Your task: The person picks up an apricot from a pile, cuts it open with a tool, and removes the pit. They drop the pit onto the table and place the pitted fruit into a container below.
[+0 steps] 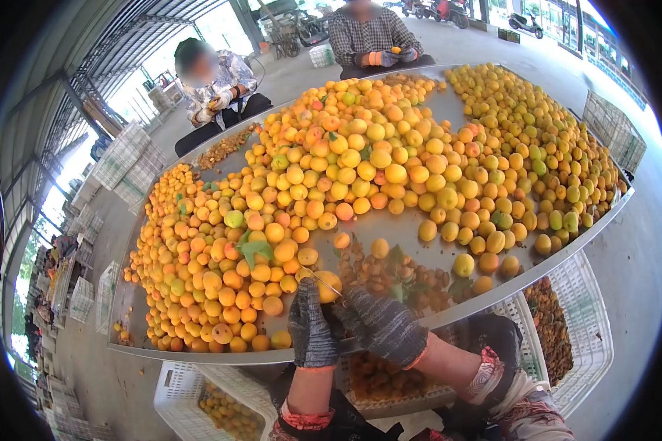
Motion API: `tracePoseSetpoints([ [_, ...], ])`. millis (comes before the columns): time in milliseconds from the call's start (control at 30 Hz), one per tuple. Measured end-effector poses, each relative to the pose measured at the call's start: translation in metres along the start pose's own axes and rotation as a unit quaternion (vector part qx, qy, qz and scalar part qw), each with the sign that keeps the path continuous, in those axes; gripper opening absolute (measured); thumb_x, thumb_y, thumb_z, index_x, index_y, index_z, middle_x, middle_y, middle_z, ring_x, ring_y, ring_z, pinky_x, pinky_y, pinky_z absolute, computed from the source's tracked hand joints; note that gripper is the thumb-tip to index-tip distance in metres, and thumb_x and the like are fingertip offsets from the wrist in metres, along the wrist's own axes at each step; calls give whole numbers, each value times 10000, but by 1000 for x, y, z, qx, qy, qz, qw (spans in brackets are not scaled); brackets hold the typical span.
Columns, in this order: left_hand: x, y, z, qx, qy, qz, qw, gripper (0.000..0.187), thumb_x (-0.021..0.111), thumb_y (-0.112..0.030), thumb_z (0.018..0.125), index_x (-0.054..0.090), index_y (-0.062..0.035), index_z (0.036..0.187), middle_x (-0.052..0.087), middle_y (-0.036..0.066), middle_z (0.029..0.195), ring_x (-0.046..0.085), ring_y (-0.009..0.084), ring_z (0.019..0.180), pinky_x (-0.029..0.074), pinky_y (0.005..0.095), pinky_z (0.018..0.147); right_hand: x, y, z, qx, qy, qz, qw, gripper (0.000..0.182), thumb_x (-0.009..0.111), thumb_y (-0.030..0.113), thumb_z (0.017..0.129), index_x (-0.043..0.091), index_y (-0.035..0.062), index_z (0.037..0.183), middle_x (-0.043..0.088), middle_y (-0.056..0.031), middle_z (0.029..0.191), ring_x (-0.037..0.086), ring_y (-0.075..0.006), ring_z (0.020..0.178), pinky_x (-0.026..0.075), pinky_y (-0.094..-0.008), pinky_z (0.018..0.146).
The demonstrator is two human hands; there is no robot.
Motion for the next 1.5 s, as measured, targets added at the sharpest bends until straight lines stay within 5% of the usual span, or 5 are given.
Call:
tracePoseSetpoints([
  [600,2,-1,-1,-47,52,-92,993,392,523,-364,868,533,-11,1036,560,56,939,524,128,840,450,256,717,1,14,4,40,-22,212,976,290,549,92,826,503,-1,1097,593,-139,901,591,-288,798,479,-336,677],
  [900,-3,-20,-5,88,46,57,993,405,482,-335,891,527,27,1064,572,95,940,509,154,823,425,287,728,-12,5,-1,-339,6,-378,862,344,527,86,791,542,-8,1121,517,-144,1164,512,-275,1059,452,-364,851],
  [1000,-3,-30,-7,33,64,92,993,408,492,-336,885,526,26,1069,570,90,949,509,147,828,425,284,724,-14,-11,2,180,116,420,882,380,519,84,786,516,-16,1153,509,-126,1183,474,-289,1108,432,-375,901],
  [1067,-1,-30,-8,-29,78,90,992,403,498,-331,883,527,25,1071,568,88,954,508,141,831,425,280,720,-27,-1,7,-357,36,-347,866,382,515,79,786,513,-4,1159,512,-117,1180,472,-282,1109,426,-380,913],
  [1500,2,-21,-5,38,37,11,999,298,553,-245,864,528,-13,1050,562,2,784,478,33,580,382,169,479,-29,-30,16,-336,73,-141,928,464,658,180,707,531,24,1125,509,-149,1166,522,-346,1040,448,-413,878],
])
Point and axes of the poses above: each hand's wrist, its own z-axis towards the middle knuckle, its own x-axis out of the palm, y = z × x, the point moved 2 cm from there along z, towards the middle knuckle
